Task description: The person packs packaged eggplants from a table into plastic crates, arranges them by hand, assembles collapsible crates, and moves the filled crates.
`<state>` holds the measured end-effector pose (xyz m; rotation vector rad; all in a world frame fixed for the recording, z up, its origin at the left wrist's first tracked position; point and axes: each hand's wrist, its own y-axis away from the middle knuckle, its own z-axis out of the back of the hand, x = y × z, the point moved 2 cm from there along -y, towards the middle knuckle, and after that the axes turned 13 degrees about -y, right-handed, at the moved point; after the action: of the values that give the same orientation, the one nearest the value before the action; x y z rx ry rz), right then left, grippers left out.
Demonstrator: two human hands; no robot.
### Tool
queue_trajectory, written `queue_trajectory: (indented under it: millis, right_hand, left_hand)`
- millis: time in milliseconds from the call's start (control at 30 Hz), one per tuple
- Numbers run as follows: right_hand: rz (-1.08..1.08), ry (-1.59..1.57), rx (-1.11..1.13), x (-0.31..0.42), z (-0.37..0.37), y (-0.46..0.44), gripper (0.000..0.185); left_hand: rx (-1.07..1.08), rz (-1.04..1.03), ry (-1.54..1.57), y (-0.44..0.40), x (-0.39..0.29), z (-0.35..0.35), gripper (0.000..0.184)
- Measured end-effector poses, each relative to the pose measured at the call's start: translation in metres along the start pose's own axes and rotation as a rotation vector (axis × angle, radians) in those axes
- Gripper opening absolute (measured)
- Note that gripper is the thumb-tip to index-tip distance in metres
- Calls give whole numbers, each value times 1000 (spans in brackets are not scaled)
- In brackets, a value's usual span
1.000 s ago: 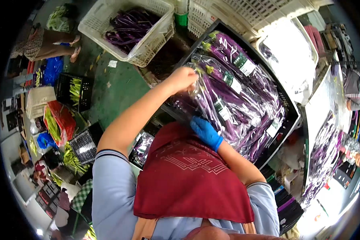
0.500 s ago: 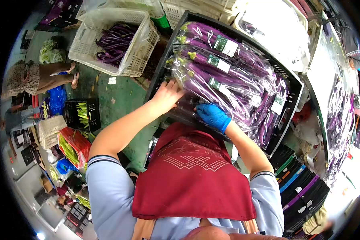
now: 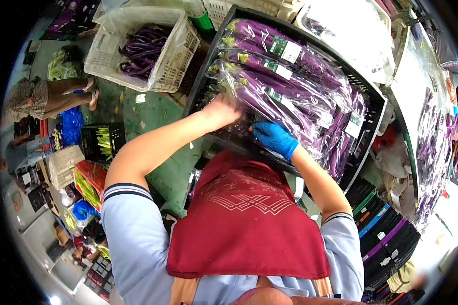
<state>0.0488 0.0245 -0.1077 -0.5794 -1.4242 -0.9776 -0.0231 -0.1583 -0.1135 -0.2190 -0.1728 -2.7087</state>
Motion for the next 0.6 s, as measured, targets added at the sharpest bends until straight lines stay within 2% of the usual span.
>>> queue_trajectory:
  millis: [33, 100, 200, 233, 267, 300, 333, 367, 400, 433, 467, 500, 567, 600]
  right_hand:
    - [6, -45, -10, 5, -2, 2, 21]
    - [-47, -157, 22, 27, -8, 2, 22]
    - [113, -112, 30, 0, -31, 1, 22]
    - [-67, -20, 110, -29, -38, -2, 27]
    - [-185, 124, 161, -29, -38, -9, 29]
    - [-302, 267, 212, -24, -39, -17, 31]
    - [-419, 409, 263, -18, -38, -21, 33]
    - [-149, 540, -49, -2, -34, -13, 39]
    - [-77, 491, -118, -4, -30, -12, 39]
    - [-5, 441, -183, -9, -26, -10, 39]
    - [67, 389, -246, -12, -23, -8, 39]
    - [-15, 237, -238, -8, -21, -7, 40]
    - [-35, 247, -238, -17, -19, -13, 39]
    - [-46, 252, -236, -21, -19, -16, 38]
  left_hand:
    - [-110, -4, -172, 1, 4, 7, 19]
    - [-284, -17, -41, -8, 14, 28, 21]
    - [-427, 17, 87, -20, 24, 36, 22]
    - [-332, 13, 154, -21, 27, 35, 22]
    - [-235, 8, 222, -22, 29, 33, 21]
    - [24, -24, 134, -20, 30, 28, 19]
    - [-10, -8, 70, -19, 31, 31, 18]
    - [-46, 6, 3, -19, 35, 48, 16]
    - [-83, 22, -65, -19, 38, 57, 15]
    - [-269, 48, 49, -12, 41, 49, 9]
    - [-221, 49, 109, -3, 38, 55, 8]
    - [-172, 48, 165, 7, 32, 70, 8]
    - [-123, -10, 339, 25, 23, 61, 8]
    - [83, -50, 399, 33, 17, 30, 8]
